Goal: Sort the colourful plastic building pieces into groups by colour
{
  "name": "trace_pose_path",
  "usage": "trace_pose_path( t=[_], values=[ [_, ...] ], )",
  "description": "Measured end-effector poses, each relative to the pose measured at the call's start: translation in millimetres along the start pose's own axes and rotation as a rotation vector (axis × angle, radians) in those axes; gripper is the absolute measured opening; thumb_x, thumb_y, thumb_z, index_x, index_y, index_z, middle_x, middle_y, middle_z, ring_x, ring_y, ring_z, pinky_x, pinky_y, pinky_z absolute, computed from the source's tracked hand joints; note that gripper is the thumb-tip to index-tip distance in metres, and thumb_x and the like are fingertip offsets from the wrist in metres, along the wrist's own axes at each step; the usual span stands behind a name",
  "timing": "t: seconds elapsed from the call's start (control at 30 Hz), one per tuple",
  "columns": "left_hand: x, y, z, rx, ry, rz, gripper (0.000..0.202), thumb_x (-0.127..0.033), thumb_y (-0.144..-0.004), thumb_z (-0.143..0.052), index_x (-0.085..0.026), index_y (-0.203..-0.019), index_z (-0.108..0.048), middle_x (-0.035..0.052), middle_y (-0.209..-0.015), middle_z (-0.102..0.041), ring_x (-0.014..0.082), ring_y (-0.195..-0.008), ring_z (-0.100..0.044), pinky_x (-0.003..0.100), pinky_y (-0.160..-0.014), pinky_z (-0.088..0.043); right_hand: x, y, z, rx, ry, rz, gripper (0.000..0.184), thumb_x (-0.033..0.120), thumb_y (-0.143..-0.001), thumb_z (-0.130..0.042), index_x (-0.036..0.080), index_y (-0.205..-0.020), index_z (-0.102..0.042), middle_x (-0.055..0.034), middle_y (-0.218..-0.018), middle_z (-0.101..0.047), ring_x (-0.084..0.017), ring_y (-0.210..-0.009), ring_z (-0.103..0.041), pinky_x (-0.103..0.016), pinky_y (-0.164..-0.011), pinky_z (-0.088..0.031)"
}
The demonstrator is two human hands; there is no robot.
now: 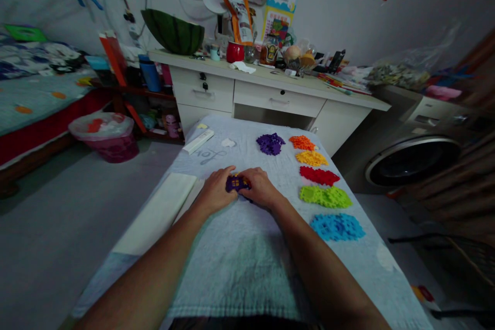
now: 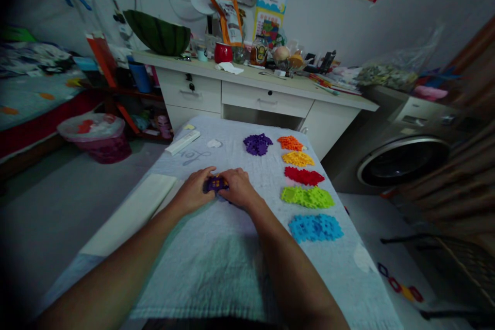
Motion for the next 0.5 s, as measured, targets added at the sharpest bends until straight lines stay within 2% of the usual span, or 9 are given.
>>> trace_pose_path(
  t=[0.1, 0.2, 0.37, 0.5],
  values=[
    [5, -2, 1.8, -0.027, 0.127, 0.027, 0.06, -0.023, -0.073, -0.059, -0.018, -0.132, -0.048, 0.0097, -0.115, -0.065, 0.026, -0.107, -0.061, 0.043, -0.097, -0.048, 1, 0, 6, -0.044, -0.032, 0.022, 0.027, 0.026, -0.082, -0.068, 0.02, -0.108, -0.067, -0.0054, -0.102, -0.07, -0.021, -0.095, -0.059, -0.033, -0.089, -0.038],
    [8, -2, 2.2, -0.06, 0.194, 0.019, 0.055, -0.032, -0.08, -0.058, -0.017, -0.132, -0.047, 0.0118, -0.124, -0.062, 0.0254, -0.112, -0.061, 0.043, -0.098, -0.048, -5, 0, 16, -0.113, -0.063, -0.001, 0.018, 0.028, -0.091, -0.058, 0.019, -0.103, -0.068, -0.0055, -0.099, -0.071, -0.019, -0.094, -0.06, -0.03, -0.088, -0.038],
    [1, 0, 3.9, -0.076, 0.109, -0.032, 0.053, -0.035, -0.08, -0.061, -0.018, -0.129, -0.051, 0.0127, -0.127, -0.06, 0.0289, -0.119, -0.056, 0.047, -0.102, -0.044, -52, 3, 33, -0.273, -0.072, -0.268, 0.027, 0.028, -0.099, -0.042, 0.019, -0.096, -0.066, -0.004, -0.085, -0.068, -0.016, -0.079, -0.06, -0.024, -0.074, -0.039],
    [-11, 1, 4.4, -0.028, 0.04, -0.062, 0.051, -0.036, -0.077, -0.065, -0.02, -0.124, -0.056, 0.0108, -0.124, -0.061, 0.0298, -0.118, -0.054, 0.047, -0.103, -0.042, -86, 12, 44, -0.396, -0.01, -0.413, 0.03, 0.029, -0.097, -0.043, 0.018, -0.08, -0.066, -0.0066, -0.086, -0.067, -0.017, -0.086, -0.059, -0.024, -0.077, -0.04]
  ],
)
Point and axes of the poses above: each hand's wrist, its own y-axis away from the middle knuckle, its own z-axis out of the back of the hand, x = y × z, the point moved 9 cm from there along -y, towards the middle knuckle
